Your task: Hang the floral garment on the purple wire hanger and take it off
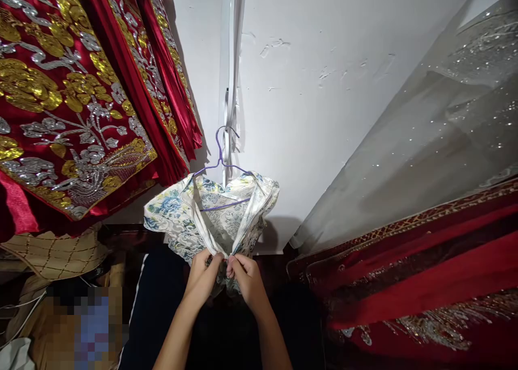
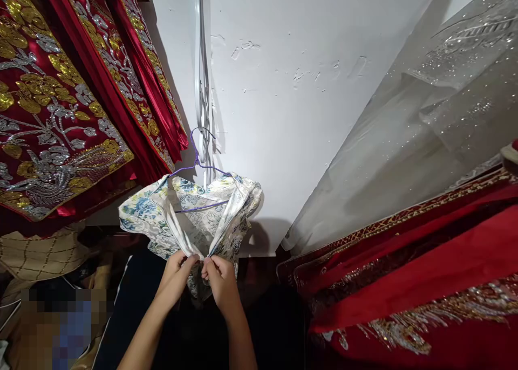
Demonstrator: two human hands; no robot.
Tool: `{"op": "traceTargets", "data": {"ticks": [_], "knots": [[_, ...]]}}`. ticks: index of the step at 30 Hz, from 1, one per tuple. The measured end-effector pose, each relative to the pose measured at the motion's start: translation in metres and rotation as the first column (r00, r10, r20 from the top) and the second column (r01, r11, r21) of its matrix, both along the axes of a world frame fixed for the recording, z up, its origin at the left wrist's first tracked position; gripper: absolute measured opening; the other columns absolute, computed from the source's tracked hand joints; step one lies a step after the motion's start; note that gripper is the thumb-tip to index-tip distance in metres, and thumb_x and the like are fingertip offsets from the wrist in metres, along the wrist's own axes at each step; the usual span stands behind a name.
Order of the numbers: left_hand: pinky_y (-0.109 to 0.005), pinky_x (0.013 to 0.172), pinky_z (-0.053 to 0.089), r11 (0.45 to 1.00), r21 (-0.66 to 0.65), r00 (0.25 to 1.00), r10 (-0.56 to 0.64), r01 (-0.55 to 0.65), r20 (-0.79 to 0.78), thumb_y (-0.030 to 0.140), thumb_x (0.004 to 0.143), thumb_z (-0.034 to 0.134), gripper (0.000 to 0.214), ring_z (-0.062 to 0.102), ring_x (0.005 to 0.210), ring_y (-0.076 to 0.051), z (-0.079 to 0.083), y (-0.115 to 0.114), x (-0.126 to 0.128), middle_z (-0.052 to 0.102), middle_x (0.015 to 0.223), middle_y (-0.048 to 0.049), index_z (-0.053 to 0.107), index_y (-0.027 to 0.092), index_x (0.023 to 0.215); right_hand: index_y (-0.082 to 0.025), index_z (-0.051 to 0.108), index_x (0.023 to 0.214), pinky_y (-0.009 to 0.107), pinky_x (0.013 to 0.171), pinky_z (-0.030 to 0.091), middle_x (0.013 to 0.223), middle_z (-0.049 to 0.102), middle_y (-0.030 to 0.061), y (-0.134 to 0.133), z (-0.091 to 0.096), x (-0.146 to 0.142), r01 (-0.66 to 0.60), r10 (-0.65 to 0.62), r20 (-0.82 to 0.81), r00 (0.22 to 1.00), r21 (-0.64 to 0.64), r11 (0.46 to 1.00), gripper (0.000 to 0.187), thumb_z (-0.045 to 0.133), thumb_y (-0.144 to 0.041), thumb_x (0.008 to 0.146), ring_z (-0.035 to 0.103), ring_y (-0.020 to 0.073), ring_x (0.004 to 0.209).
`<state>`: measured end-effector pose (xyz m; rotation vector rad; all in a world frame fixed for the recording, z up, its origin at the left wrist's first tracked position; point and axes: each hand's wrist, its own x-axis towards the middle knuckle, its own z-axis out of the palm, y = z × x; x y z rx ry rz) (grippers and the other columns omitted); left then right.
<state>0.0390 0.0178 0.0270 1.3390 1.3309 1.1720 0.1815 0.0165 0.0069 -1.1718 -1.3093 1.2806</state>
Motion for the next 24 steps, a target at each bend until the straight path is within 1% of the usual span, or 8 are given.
{"op": "traceTargets", "data": {"ticks": [4,8,10,13,15,17,21,24], "knots": [[-0.024,0.065,0.040,0.995,-0.005,0.980,0.099,-0.100,0.172,0.044,0.088,0.054,0.029,0.049,0.068,-0.016,-0.009,0.000,0.008,0.050,0.068,0.0017,0.052,0.019,0.072,-0.017,0.058,0.068,0.025,0.059,0.039,0.061,0.056,0.0007,-0.005,-0.005,-0.009,-0.010,0.009,-0.047,0.999,-0.018,1.000,0.027,0.050,-0.031,0.090,0.052,0.0135,0.059],[-0.023,0.066,0.042,0.999,0.003,0.953,0.047,-0.051,0.301,0.040,0.088,0.056,0.022,0.050,0.070,-0.015,-0.024,-0.002,0.011,0.051,0.073,0.0013,0.055,0.020,0.080,-0.017,0.060,0.070,0.025,0.058,0.039,0.060,0.056,-0.0002,0.001,-0.008,-0.013,-0.030,0.030,-0.021,0.999,-0.017,0.999,0.022,0.050,-0.027,0.087,0.052,0.0130,0.057],[-0.023,0.066,0.042,0.999,0.024,0.959,0.021,-0.029,0.284,0.034,0.087,0.059,0.015,0.051,0.071,-0.015,-0.033,-0.003,0.008,0.052,0.076,0.0013,0.057,0.020,0.088,-0.017,0.060,0.069,0.025,0.057,0.038,0.058,0.057,-0.0003,0.004,-0.009,-0.013,-0.043,0.043,-0.006,0.999,-0.023,0.999,0.021,0.051,-0.026,0.086,0.051,0.0128,0.056],[-0.024,0.075,0.044,0.996,0.083,0.989,-0.035,0.023,0.147,0.029,0.087,0.060,0.013,0.055,0.081,-0.016,-0.041,-0.003,0.002,0.058,0.084,-0.0005,0.060,0.020,0.095,-0.018,0.058,0.064,0.024,0.055,0.036,0.052,0.053,-0.0017,0.003,-0.007,-0.013,-0.067,0.067,-0.004,0.998,-0.035,0.997,0.025,0.048,-0.025,0.086,0.048,0.0116,0.052],[-0.025,0.080,0.044,0.989,0.135,0.997,-0.060,0.055,0.038,0.029,0.088,0.060,0.012,0.057,0.087,-0.018,-0.043,-0.003,-0.001,0.061,0.087,-0.0016,0.062,0.020,0.095,-0.018,0.054,0.060,0.024,0.052,0.033,0.047,0.049,-0.0031,0.001,-0.004,-0.013,-0.089,0.088,-0.024,0.996,-0.052,0.995,0.028,0.047,-0.025,0.086,0.044,0.0105,0.047],[-0.025,0.079,0.044,0.983,0.172,0.998,-0.062,0.066,-0.026,0.029,0.089,0.058,0.012,0.057,0.085,-0.018,-0.042,-0.002,-0.001,0.062,0.085,-0.0020,0.062,0.019,0.092,-0.019,0.052,0.058,0.023,0.049,0.031,0.043,0.047,-0.0041,-0.002,-0.001,-0.012,-0.097,0.094,-0.044,0.995,-0.079,0.992,0.028,0.047,-0.025,0.085,0.041,0.0096,0.043],[-0.025,0.075,0.044,0.977,0.203,0.998,-0.063,0.067,-0.026,0.028,0.091,0.056,0.012,0.058,0.081,-0.017,-0.040,-0.003,0.009,0.062,0.081,-0.0015,0.060,0.018,0.087,-0.018,0.057,0.062,0.023,0.045,0.032,0.038,0.051,-0.0031,-0.004,0.004,-0.009,-0.076,0.071,-0.040,0.997,-0.147,0.986,0.026,0.046,-0.027,0.084,0.040,0.0100,0.036],[-0.025,0.075,0.043,0.975,0.208,0.997,-0.075,0.072,0.005,0.029,0.092,0.055,0.014,0.056,0.079,-0.016,-0.035,-0.004,0.016,0.058,0.078,-0.0001,0.057,0.019,0.083,-0.017,0.062,0.067,0.022,0.043,0.032,0.040,0.055,-0.0024,-0.004,0.006,-0.004,-0.014,0.008,-0.033,0.999,-0.168,0.986,0.024,0.046,-0.028,0.082,0.041,0.0099,0.034]]}}
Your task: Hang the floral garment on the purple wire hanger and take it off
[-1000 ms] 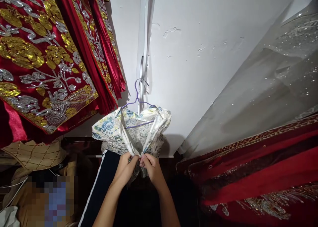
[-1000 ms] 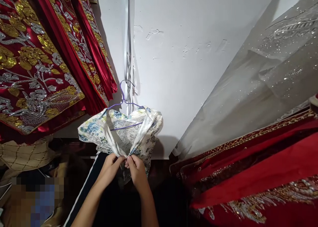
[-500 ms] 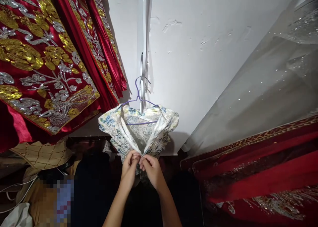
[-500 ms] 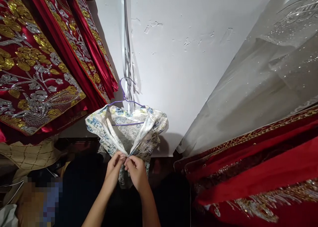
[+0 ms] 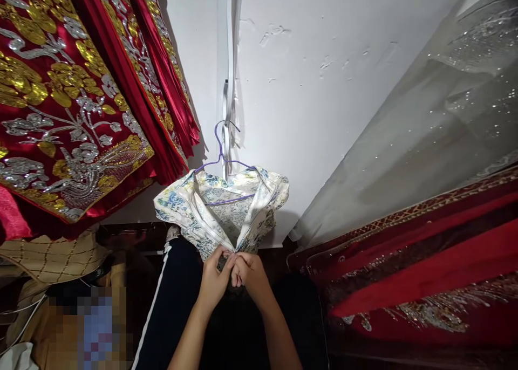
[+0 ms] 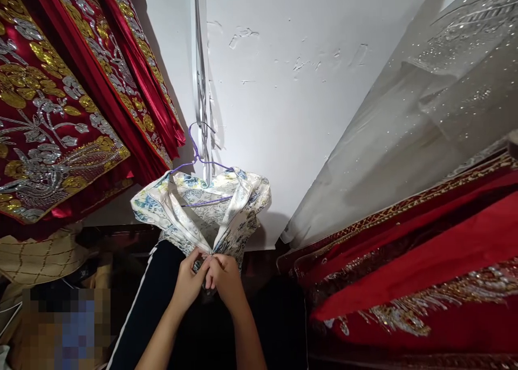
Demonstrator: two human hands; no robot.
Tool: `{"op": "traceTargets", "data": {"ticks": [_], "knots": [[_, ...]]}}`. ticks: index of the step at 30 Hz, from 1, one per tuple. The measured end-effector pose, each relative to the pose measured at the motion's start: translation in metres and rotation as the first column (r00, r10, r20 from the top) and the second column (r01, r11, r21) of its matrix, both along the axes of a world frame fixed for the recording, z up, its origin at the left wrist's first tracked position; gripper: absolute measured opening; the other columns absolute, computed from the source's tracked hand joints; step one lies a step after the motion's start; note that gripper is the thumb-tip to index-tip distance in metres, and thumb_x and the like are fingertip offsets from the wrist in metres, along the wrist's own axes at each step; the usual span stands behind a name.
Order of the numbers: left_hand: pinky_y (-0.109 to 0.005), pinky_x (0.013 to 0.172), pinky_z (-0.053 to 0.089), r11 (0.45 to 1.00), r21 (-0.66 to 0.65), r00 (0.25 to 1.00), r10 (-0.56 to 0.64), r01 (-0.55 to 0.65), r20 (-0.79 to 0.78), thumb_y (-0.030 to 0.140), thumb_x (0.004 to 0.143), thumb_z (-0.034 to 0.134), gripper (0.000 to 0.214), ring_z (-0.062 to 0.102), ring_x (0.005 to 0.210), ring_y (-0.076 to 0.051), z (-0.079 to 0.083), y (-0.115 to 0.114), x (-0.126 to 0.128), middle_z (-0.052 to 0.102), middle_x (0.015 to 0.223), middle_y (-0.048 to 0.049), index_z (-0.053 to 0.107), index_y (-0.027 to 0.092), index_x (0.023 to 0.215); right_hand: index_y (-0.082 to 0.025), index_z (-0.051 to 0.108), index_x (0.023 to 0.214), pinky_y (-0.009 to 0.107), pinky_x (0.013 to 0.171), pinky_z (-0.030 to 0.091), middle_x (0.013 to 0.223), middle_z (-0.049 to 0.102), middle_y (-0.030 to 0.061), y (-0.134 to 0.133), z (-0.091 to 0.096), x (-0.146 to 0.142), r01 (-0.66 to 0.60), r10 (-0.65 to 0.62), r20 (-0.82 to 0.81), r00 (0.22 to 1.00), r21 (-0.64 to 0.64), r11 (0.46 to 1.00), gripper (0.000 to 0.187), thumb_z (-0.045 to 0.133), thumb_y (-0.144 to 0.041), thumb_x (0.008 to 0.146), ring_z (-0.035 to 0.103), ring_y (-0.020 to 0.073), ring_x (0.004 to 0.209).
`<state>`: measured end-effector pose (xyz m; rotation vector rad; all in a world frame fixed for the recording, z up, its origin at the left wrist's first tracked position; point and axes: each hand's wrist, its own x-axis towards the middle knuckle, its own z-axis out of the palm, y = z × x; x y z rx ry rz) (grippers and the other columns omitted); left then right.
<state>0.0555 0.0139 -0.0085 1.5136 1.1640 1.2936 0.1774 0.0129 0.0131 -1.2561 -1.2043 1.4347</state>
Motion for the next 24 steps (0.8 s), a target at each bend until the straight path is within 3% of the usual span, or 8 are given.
{"op": "traceTargets", "data": {"ticks": [8,15,24], "knots": [[-0.024,0.077,0.043,0.998,-0.042,0.997,-0.033,0.036,0.072,0.033,0.093,0.054,0.015,0.054,0.081,-0.017,0.014,-0.001,0.003,0.056,0.081,-0.0003,0.057,0.019,0.088,-0.017,0.064,0.067,0.021,0.043,0.031,0.043,0.051,-0.0044,-0.003,0.009,0.006,0.161,-0.157,-0.094,0.983,0.035,0.986,0.022,0.054,-0.032,0.078,0.039,0.0083,0.037],[-0.024,0.077,0.041,0.998,-0.003,0.998,-0.068,0.068,0.005,0.033,0.094,0.053,0.017,0.055,0.082,-0.017,0.020,-0.003,0.007,0.058,0.082,-0.0009,0.057,0.019,0.086,-0.017,0.059,0.060,0.021,0.042,0.024,0.043,0.048,-0.0034,-0.008,0.021,0.002,0.270,-0.272,-0.171,0.947,-0.039,0.962,0.030,0.056,-0.037,0.082,0.032,0.0065,0.038],[-0.026,0.081,0.042,0.996,0.016,0.996,-0.088,0.088,-0.018,0.033,0.097,0.049,0.018,0.057,0.085,-0.019,0.014,-0.004,0.002,0.059,0.086,-0.0026,0.059,0.019,0.089,-0.014,0.065,0.063,0.023,0.044,0.024,0.042,0.047,-0.0029,-0.005,0.025,-0.004,0.286,-0.288,-0.148,0.946,-0.039,0.958,0.028,0.054,-0.035,0.079,0.032,0.0072,0.039]]}}
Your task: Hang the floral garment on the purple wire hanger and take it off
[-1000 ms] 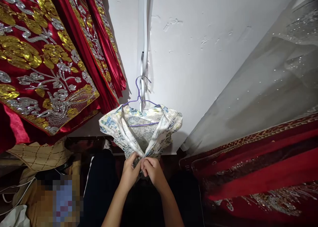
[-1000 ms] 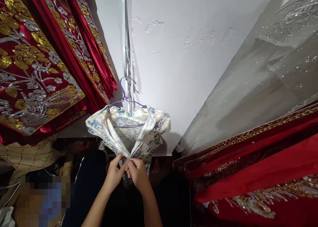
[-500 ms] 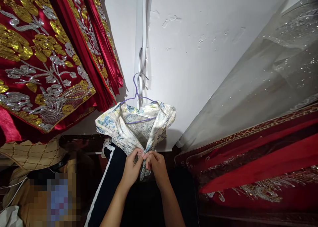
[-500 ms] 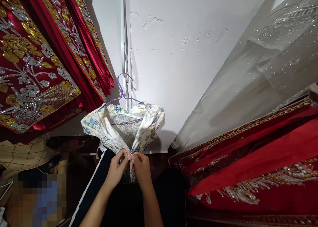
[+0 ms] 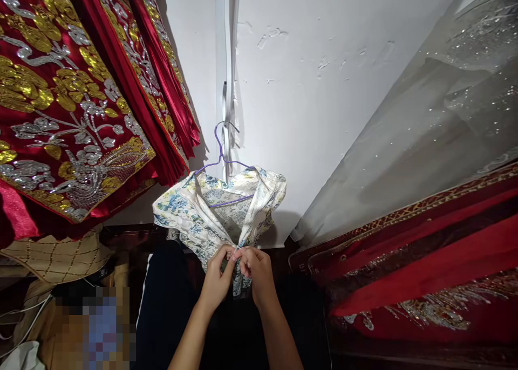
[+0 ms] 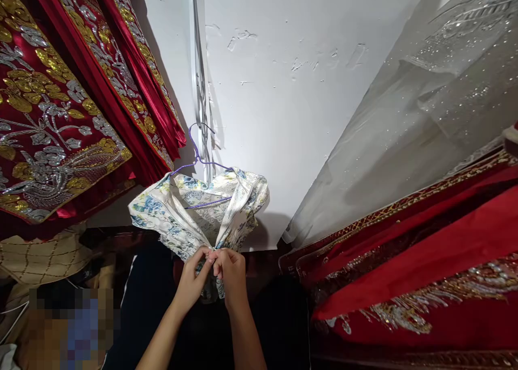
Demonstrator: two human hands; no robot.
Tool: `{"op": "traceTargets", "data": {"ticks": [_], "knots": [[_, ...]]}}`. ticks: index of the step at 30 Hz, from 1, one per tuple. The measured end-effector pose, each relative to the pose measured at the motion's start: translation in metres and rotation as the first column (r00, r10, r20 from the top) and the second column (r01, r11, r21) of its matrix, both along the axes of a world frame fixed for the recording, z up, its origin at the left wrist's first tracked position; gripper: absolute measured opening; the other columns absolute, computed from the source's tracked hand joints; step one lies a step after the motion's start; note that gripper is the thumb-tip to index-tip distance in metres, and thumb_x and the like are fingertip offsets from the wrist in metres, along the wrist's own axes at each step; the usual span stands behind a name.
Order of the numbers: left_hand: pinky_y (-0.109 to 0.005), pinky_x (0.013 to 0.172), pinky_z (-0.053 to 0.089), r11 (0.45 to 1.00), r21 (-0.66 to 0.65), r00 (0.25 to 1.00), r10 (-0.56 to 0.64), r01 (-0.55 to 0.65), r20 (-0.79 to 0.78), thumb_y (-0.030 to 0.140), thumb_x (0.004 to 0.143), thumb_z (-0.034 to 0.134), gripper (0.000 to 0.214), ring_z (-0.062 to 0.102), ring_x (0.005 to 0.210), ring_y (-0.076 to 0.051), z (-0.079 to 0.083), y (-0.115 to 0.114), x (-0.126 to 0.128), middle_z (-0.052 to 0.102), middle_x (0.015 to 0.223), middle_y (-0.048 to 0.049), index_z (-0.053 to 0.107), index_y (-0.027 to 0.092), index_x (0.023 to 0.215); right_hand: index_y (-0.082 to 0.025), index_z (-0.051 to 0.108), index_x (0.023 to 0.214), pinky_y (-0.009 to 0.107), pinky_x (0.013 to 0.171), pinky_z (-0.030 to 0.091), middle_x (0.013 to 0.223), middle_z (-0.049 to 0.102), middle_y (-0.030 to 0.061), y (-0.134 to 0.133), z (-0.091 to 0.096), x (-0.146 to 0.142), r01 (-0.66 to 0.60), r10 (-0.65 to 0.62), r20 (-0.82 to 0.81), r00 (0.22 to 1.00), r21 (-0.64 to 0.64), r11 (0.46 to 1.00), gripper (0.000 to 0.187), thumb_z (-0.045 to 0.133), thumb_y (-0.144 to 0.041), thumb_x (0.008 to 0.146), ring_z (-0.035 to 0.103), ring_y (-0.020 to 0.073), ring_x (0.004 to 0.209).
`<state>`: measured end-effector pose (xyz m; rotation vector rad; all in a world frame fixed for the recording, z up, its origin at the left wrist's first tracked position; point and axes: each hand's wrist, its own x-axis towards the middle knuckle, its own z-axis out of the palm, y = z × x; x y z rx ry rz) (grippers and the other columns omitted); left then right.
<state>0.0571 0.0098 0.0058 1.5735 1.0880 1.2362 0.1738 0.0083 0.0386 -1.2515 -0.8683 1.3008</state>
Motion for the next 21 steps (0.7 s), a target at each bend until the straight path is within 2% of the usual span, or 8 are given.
{"op": "traceTargets", "data": {"ticks": [5,13,21], "knots": [[-0.028,0.084,0.044,1.000,-0.004,1.000,0.020,-0.020,-0.013,0.033,0.096,0.049,0.018,0.059,0.089,-0.020,-0.007,0.000,-0.007,0.062,0.090,-0.0048,0.062,0.019,0.096,-0.015,0.066,0.064,0.023,0.045,0.024,0.041,0.045,-0.0038,0.004,0.007,-0.009,0.013,-0.014,-0.017,1.000,-0.018,1.000,0.026,0.057,-0.036,0.076,0.033,0.0079,0.041],[-0.031,0.085,0.046,0.994,0.011,0.993,0.106,-0.106,-0.044,0.036,0.095,0.050,0.021,0.059,0.089,-0.021,-0.020,0.001,-0.019,0.064,0.093,-0.0073,0.062,0.019,0.095,-0.016,0.067,0.065,0.025,0.046,0.029,0.042,0.044,-0.0036,0.017,0.016,-0.021,-0.009,0.010,-0.019,1.000,0.047,0.999,0.024,0.059,-0.035,0.076,0.035,0.0101,0.042],[-0.029,0.082,0.043,0.993,0.010,0.992,0.115,-0.114,-0.059,0.040,0.096,0.049,0.023,0.055,0.087,-0.021,-0.018,0.003,-0.023,0.059,0.091,-0.0061,0.060,0.020,0.093,-0.017,0.070,0.068,0.027,0.046,0.032,0.044,0.045,-0.0032,0.029,0.041,-0.031,-0.020,0.023,-0.019,1.000,0.118,0.993,0.022,0.059,-0.032,0.079,0.037,0.0110,0.042]]}}
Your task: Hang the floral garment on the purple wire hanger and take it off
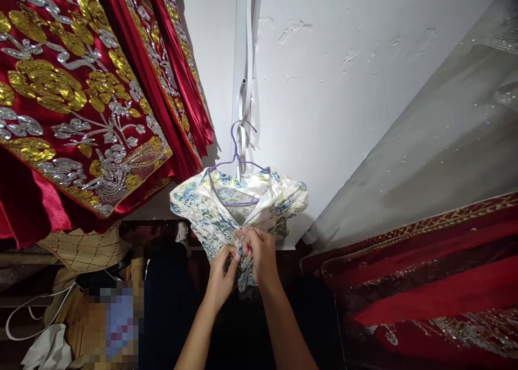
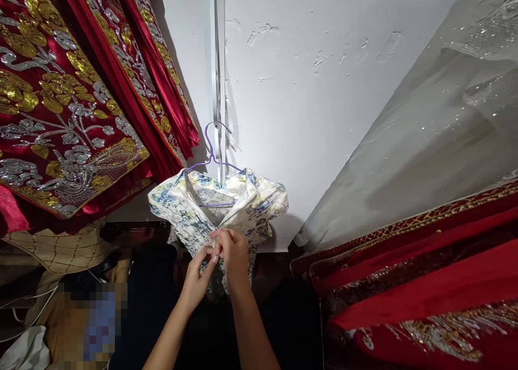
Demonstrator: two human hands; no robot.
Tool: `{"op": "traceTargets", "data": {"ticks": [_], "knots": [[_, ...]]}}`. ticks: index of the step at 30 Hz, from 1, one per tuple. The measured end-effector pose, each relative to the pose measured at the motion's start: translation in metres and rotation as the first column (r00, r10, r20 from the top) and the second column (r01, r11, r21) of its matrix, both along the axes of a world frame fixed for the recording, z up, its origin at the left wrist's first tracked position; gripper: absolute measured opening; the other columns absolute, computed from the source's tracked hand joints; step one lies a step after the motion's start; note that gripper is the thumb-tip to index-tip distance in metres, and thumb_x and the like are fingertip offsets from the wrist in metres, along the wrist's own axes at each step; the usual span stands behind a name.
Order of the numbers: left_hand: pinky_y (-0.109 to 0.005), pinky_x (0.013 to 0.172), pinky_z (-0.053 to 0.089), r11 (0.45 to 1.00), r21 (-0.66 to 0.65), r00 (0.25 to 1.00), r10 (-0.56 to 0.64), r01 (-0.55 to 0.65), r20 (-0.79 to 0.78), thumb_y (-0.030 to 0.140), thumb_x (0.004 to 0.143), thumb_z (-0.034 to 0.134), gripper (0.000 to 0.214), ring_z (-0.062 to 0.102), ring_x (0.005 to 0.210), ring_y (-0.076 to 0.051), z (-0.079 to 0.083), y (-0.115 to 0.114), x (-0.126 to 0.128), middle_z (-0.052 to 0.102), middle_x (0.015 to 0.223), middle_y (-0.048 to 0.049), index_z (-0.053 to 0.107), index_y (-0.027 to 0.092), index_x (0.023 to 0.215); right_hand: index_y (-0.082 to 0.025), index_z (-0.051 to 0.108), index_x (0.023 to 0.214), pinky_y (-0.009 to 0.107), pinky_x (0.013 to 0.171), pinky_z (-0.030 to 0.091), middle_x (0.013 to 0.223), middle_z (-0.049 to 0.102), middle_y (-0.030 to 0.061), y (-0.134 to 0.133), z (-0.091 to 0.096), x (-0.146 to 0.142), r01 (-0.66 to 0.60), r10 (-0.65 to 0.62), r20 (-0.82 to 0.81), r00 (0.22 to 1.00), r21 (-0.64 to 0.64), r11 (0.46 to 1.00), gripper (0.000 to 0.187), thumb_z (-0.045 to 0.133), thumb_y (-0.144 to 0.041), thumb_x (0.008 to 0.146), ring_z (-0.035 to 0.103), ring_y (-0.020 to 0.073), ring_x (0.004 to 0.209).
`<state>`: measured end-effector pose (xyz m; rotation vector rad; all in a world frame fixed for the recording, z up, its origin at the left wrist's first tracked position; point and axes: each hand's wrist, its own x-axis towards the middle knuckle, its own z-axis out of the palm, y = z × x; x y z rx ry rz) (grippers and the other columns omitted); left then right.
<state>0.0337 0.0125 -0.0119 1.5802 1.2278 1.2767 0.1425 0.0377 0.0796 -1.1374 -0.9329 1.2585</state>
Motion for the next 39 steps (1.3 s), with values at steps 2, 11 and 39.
{"op": "traceTargets", "data": {"ticks": [2,11,39], "knots": [[-0.028,0.080,0.042,1.000,0.007,1.000,-0.002,0.002,-0.001,0.040,0.096,0.048,0.024,0.053,0.084,-0.020,0.001,0.001,0.003,0.056,0.087,-0.0049,0.058,0.020,0.089,-0.016,0.070,0.066,0.026,0.045,0.031,0.043,0.045,-0.0037,0.006,0.006,-0.001,0.031,-0.030,-0.020,0.999,0.031,0.999,0.022,0.060,-0.032,0.078,0.035,0.0098,0.041],[-0.026,0.072,0.038,1.000,0.020,1.000,-0.014,0.014,-0.004,0.037,0.096,0.047,0.023,0.049,0.077,-0.018,-0.003,0.005,0.014,0.050,0.080,-0.0021,0.056,0.020,0.084,-0.016,0.072,0.070,0.024,0.045,0.029,0.044,0.048,-0.0041,0.030,0.040,-0.003,0.109,-0.095,-0.084,0.992,0.187,0.976,0.024,0.058,-0.031,0.080,0.037,0.0088,0.041],[-0.025,0.067,0.042,0.942,0.309,0.989,0.145,-0.133,-0.017,0.033,0.092,0.061,0.016,0.055,0.074,-0.013,0.185,0.037,-0.007,0.063,0.086,-0.0014,0.069,0.022,0.101,-0.016,0.069,0.064,0.022,0.043,0.031,0.041,0.049,-0.0057,0.013,0.083,-0.001,0.099,-0.066,-0.090,0.994,0.439,0.893,0.020,0.058,-0.020,0.080,0.042,0.0070,0.036]]}}
